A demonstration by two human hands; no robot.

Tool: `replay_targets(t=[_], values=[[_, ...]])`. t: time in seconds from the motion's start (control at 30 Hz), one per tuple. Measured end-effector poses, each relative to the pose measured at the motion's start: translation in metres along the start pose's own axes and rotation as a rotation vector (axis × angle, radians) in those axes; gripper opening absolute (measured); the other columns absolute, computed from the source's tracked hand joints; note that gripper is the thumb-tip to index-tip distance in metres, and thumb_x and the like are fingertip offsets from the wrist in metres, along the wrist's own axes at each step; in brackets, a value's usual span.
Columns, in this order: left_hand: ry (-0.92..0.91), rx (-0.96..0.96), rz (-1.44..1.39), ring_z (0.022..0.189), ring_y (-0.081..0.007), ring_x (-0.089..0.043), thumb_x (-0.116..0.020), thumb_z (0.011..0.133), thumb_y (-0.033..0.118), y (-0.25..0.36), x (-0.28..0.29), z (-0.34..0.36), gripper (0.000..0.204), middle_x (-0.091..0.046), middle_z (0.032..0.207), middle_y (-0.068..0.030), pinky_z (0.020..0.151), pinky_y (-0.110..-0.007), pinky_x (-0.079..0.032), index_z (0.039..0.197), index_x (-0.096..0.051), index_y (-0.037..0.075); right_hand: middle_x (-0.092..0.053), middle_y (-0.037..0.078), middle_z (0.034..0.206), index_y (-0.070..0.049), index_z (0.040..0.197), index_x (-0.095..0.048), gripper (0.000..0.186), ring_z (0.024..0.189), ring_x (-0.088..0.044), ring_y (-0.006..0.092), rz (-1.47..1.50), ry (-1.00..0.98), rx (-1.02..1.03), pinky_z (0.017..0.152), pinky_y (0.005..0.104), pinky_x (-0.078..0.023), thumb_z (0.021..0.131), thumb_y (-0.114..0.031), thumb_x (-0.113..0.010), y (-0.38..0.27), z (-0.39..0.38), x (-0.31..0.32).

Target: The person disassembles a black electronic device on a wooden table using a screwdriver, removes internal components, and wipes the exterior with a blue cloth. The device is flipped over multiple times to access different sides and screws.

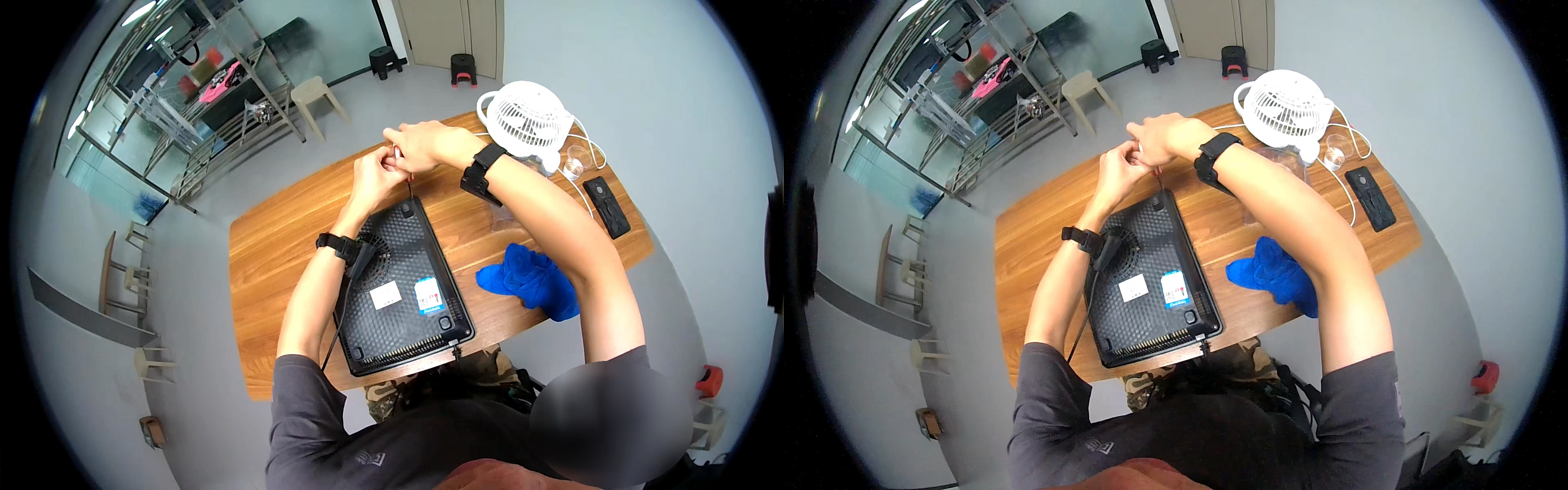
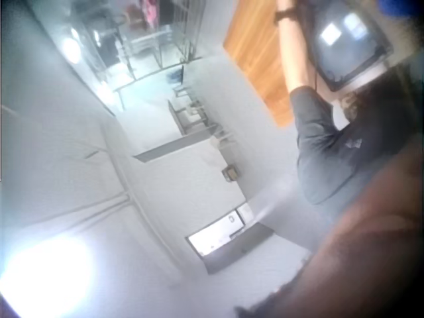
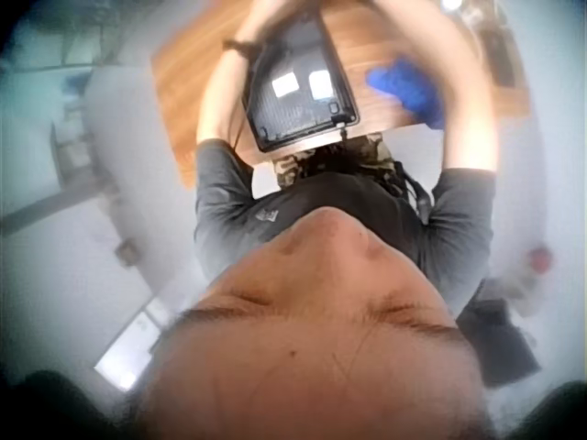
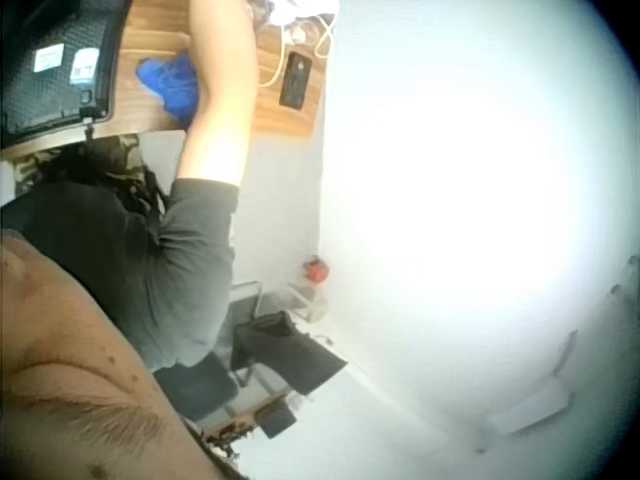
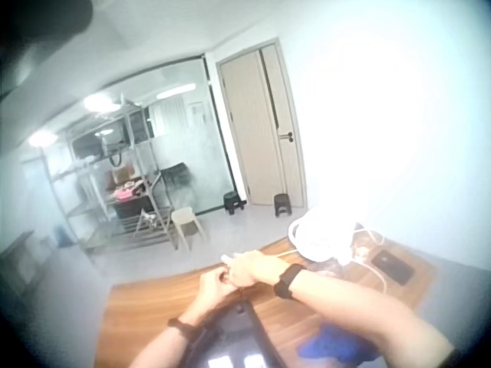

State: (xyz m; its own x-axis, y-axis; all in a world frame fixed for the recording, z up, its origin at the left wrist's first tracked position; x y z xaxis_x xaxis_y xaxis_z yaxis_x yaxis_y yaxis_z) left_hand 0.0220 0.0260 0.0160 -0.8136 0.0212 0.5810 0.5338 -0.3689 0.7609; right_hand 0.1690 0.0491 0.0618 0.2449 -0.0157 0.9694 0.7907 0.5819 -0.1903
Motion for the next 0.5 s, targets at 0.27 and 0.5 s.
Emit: replay_targets(t=[0.27, 0.5], values=[[-0.072, 0.009, 0.019, 0.082, -0.02, -0.072, -0.086, 0.075, 0.022, -0.004, 0.007, 0.002, 0.037, -0.076, 0.091, -0.0132, 0.078, -0.035, -0.057, 0.097, -0.067, -0.002, -0.076, 0.022, 0.1, -0.001, 0.102, -0.075, 0.036, 0.098, -0.073, 0.0384, -0.039, -0.05, 0.06, 0.087, 0.0459, -0.058, 0.089, -0.033, -0.065, -0.021, 0.011, -0.007], [0.056, -0.027, 0.028, 0.086, -0.0229, -0.072, -0.089, 0.074, 0.027, -0.006, 0.004, -0.001, 0.048, -0.076, 0.094, -0.0156, 0.079, -0.037, -0.056, 0.104, -0.065, -0.002, -0.077, 0.017, 0.105, -0.003, 0.101, -0.077, 0.035, 0.101, -0.074, 0.0341, -0.115, -0.133, -0.087, 0.089, 0.0443, -0.057, 0.089, -0.034, -0.064, -0.03, 0.019, 0.0]])
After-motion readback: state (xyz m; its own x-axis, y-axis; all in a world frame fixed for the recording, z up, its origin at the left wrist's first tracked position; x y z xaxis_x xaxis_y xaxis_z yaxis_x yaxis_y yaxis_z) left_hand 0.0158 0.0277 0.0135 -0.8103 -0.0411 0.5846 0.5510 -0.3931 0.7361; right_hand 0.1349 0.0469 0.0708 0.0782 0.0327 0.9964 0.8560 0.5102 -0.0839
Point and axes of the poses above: each hand's wrist, its own z-axis towards the middle knuckle, its own x-axis out of the back of the hand, y = z × x, the point moved 3 cm from there along z, towards the middle knuckle
